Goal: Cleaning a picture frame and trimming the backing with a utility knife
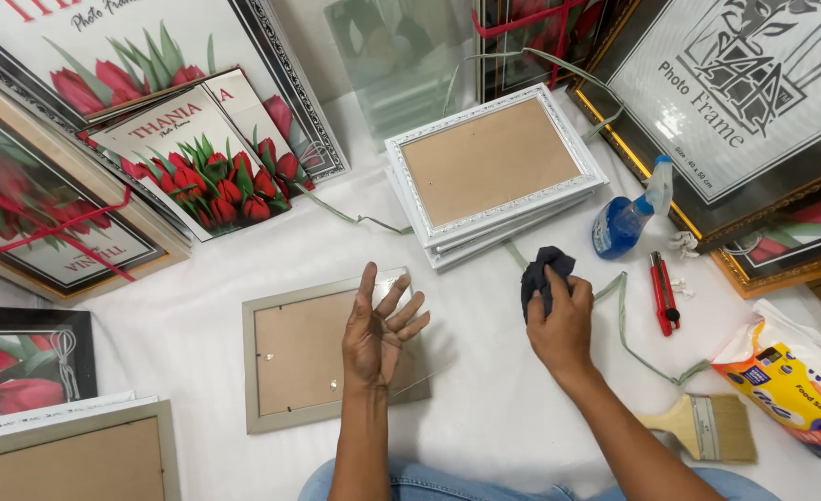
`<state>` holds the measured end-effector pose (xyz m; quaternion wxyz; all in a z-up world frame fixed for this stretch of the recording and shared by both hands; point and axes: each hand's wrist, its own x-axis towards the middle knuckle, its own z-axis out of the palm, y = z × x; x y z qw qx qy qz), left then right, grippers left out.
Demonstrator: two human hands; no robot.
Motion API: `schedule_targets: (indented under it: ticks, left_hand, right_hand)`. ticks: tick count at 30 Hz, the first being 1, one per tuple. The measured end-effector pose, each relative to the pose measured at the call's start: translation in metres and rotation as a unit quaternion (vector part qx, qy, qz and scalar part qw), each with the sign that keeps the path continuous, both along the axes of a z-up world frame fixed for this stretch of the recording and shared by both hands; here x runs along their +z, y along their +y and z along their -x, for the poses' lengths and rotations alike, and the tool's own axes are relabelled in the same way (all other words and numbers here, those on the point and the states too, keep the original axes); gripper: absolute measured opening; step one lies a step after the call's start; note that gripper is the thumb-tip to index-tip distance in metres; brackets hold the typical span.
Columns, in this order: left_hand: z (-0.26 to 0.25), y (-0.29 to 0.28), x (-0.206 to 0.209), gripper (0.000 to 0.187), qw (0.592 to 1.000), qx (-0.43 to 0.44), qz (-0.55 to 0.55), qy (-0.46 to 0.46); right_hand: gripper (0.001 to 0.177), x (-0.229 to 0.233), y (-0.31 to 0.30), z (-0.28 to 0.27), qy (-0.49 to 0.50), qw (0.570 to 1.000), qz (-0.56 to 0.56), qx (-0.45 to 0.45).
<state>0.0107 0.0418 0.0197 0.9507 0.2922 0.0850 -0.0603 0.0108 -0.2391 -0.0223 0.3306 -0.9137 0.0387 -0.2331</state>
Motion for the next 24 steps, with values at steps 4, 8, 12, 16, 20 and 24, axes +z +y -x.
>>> schedule_targets:
  ticks: [4,8,12,16,20,24]
  left_hand:
    - [-0.001,-0.009,-0.009,0.058,1.000,0.002,0.005,0.007]
    - [0.001,-0.016,-0.003,0.071,1.000,-0.001,0.022,-0.004]
    - [-0.004,-0.004,0.000,0.058,1.000,0.020,0.009,0.003]
    - [-0.002,-0.009,-0.002,0.059,1.000,0.001,0.006,0.000]
    - [0.000,-0.036,-0.035,0.062,0.999,-0.043,0.024,0.005]
    - [0.016,-0.069,-0.017,0.066,0.998,-0.063,0.012,0.023]
  right_hand:
    - [0.054,0.039,0.059,0.040,-0.066,0.988,0.071,0.120]
    - [0.054,0.063,0.083,0.062,0.018,0.950,-0.009,0.312]
    - [0.053,-0.003,0.012,0.009,-0.057,0.987,0.065,0.133]
    - [0.044,0.001,-0.014,0.000,0.005,0.999,0.019,0.030]
    - [0.053,0.021,0.054,0.035,-0.049,0.984,0.043,0.167]
    - [0.050,0.050,0.088,0.065,-0.089,0.961,0.058,0.256]
